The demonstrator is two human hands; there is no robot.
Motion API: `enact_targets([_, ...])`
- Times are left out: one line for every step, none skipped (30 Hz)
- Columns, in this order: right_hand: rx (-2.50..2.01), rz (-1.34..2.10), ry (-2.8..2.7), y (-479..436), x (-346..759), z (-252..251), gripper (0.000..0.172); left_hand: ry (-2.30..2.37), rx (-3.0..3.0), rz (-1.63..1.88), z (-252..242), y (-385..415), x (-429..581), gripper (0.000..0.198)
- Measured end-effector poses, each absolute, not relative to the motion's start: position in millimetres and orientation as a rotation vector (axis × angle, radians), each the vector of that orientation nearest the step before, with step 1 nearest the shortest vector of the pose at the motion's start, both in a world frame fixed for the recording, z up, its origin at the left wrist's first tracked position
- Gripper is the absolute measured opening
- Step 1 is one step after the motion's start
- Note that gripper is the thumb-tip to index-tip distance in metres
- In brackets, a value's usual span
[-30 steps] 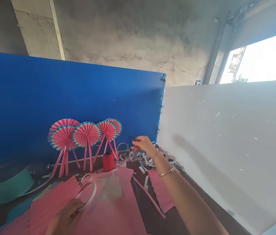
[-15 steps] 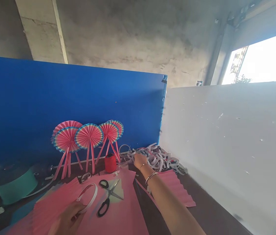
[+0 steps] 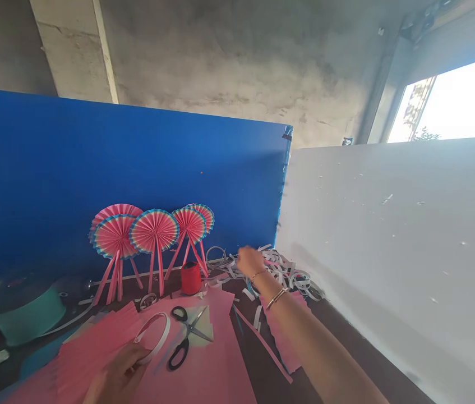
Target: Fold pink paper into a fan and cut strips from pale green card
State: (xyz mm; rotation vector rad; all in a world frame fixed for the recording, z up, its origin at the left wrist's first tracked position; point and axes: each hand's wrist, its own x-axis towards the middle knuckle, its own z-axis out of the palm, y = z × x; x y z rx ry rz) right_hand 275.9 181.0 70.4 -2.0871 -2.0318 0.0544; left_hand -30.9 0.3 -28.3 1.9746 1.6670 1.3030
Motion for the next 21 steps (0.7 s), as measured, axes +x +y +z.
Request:
enact_targets([-1.989,0.113,-2.141,178,258,60,0.019,1.678,1.979,1.308,-28,0,-31,0.043])
enact_targets([-1.9,0.166,-2.233,174,243,49,0.02,1.681,1.984,1.311,-28,0,-31,0.043])
enact_targets([-1.829,0.202,-2.298,172,229,39,0.022,1.678,1.99,1.311,-29,0,-32,0.043])
enact_targets([-1.775,0.226,-2.346,170,219,30,0.021,1.667,1.995,1.308,-29,0,-32,0.043])
enact_targets([-1.747,0.239,-2.373,169,211,24,0.017,1.653,1.998,1.3,-30,0,-34,0.042])
enact_targets([-1.74,0.247,-2.388,170,208,19,0.013,1.641,2.001,1.288,-31,0,-35,0.042])
enact_targets([-1.749,0.252,-2.391,172,209,18,0.012,1.633,2.002,1.273,-32,1,-37,0.041])
enact_targets([-1.775,0.253,-2.382,175,213,20,0.013,1.632,2.002,1.256,-33,1,-38,0.039])
enact_targets([-1.811,0.248,-2.361,179,221,24,0.016,1.635,2.001,1.239,-34,2,-39,0.037])
enact_targets([-1.854,0.235,-2.33,183,232,31,0.023,1.639,2.001,1.224,-35,2,-41,0.035])
enact_targets([-1.908,0.209,-2.281,186,245,40,0.026,1.643,2.003,1.21,-35,3,-42,0.033])
enact_targets([-1.962,0.168,-2.22,189,259,49,0.025,1.64,2.013,1.2,-35,4,-43,0.031])
enact_targets([-2.017,0.125,-2.15,190,273,59,0.02,1.634,2.027,1.187,-35,4,-43,0.03])
enact_targets([-2.065,0.074,-2.076,191,284,68,0.019,1.628,2.043,1.172,-34,4,-43,0.029])
enact_targets([-2.101,0.028,-2.009,190,292,75,0.022,1.623,2.058,1.158,-32,5,-43,0.028])
enact_targets([-2.115,-0.001,-1.965,188,296,79,0.027,1.62,2.07,1.141,-31,5,-43,0.027])
enact_targets([-2.109,-0.007,-1.951,185,294,80,0.029,1.616,2.079,1.122,-29,4,-42,0.025])
enact_targets([-2.082,0.016,-1.969,181,287,77,0.028,1.618,2.081,1.108,-28,4,-42,0.024])
enact_targets([-2.046,0.068,-2.007,177,276,71,0.024,1.623,2.08,1.103,-26,3,-41,0.023])
enact_targets([-1.998,0.147,-2.059,173,262,63,0.018,1.629,2.081,1.106,-25,3,-41,0.023])
enact_targets([-1.956,0.246,-2.107,169,246,53,0.016,1.638,2.08,1.112,-25,3,-41,0.022])
